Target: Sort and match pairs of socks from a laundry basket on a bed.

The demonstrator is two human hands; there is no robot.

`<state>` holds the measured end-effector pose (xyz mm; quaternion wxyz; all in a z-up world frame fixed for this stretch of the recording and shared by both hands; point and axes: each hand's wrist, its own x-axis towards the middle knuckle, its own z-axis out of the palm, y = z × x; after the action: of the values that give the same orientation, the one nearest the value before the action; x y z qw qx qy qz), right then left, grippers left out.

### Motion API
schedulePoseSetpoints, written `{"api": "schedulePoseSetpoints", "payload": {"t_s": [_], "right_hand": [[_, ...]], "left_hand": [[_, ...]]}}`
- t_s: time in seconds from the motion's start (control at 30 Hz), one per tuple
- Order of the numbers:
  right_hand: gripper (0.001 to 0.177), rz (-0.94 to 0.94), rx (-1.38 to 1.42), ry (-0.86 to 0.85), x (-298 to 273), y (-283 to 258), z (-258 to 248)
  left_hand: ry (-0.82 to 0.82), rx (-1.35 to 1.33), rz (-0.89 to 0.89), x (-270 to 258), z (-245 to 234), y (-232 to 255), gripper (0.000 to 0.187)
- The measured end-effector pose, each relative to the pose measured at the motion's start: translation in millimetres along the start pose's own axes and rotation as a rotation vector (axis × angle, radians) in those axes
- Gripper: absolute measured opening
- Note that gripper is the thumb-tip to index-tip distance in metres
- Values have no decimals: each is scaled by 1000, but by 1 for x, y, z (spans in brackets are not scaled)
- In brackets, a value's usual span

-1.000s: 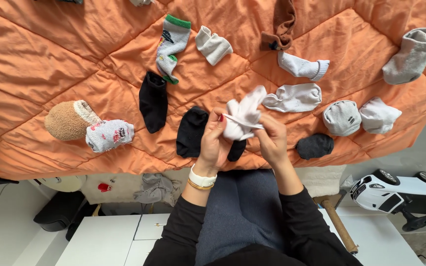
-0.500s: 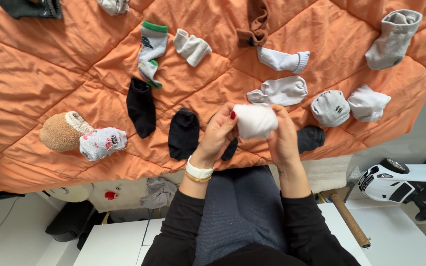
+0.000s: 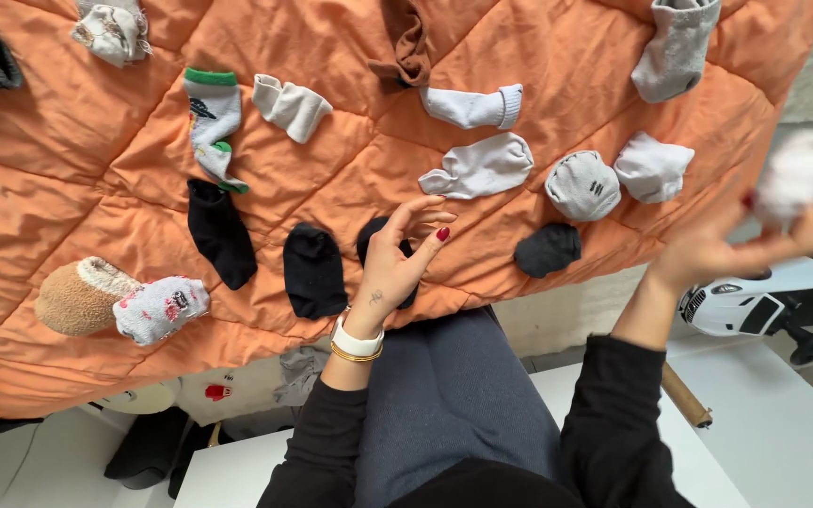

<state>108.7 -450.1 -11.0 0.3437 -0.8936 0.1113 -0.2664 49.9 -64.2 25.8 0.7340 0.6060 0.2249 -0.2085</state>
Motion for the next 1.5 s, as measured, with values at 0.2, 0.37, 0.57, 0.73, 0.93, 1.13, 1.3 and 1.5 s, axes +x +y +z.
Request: {"api": "schedulePoseSetpoints", "payload": {"t_s": [0.2,0.37,0.57,0.73,0.93,1.13,1.3,1.5], "right_hand": [[32,-152,-560,-688,0,23,41],[24,-148,-390,-493,-8,-68,46],[17,-301,-190,-791,-53,-140,104],[51,-391,-100,-788,-42,-176,160],[39,-159,-291,-829,-13,-177,185],[61,-505,-109,-829,-3,-151,237],[71,-649,-460,-978,2,-174,257],[31,-450,-827,-1175,41,-268,277]], "left_hand": [[55,-39,-78,6,-6,-1,32],[234,-204,33,8,-35,-20,23],[367,-293,17,3,-66,-21,21],[406,-280,51,-8,-76,-14,20],[462,-279,88,-23,-95,4,18],[573,-142,67,-57,-131,51,24],[615,-122,-44,-56,-176,30,27],[1126,298,29,50,-288,-56,100]]}}
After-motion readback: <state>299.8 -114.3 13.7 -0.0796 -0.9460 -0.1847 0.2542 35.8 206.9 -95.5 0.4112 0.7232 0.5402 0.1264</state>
